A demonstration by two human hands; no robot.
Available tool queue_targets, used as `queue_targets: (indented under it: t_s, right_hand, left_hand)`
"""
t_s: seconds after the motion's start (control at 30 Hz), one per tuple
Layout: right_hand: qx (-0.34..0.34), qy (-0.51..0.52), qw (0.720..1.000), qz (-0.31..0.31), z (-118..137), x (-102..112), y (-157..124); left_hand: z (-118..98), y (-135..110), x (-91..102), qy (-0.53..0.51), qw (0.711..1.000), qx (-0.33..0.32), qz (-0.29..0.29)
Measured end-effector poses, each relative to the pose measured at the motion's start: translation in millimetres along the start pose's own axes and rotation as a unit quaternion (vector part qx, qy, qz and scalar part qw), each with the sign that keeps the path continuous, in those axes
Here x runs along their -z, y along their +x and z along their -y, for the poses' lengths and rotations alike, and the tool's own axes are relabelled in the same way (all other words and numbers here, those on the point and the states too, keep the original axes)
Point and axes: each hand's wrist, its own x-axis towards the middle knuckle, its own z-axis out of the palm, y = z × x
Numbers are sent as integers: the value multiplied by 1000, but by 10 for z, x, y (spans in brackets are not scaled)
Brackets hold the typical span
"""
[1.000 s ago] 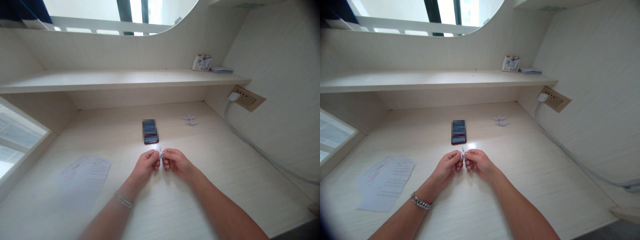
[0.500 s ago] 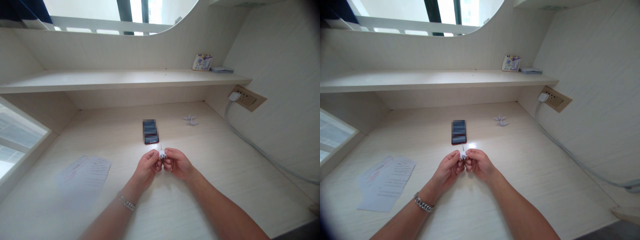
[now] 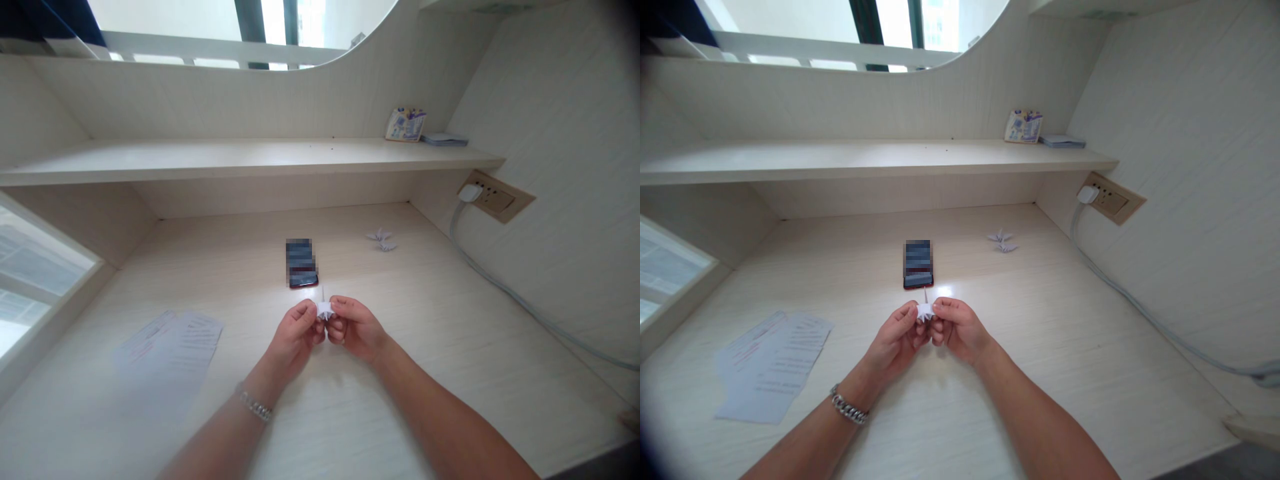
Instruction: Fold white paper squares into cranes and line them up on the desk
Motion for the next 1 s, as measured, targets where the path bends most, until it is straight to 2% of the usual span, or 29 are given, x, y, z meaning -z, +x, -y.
queue_targets:
  t_s: [0.27,0.57,0.8,1.0]
  right_hand:
    - [-24,-35,999,-34,34,34,5]
    - [-5,-44,996,-71,50,60,13]
    - [-5,-18,998,-64,39,90,14]
    - [54,-18,989,-135,114,147,29]
  left_hand:
    - [-31,10,2,9,1000,-3,-7]
    - [-64,11,1,32,999,-7,-20]
    - [-67,17,27,23,999,-21,-13]
    - [-82,36,45,69,996,-37,-36]
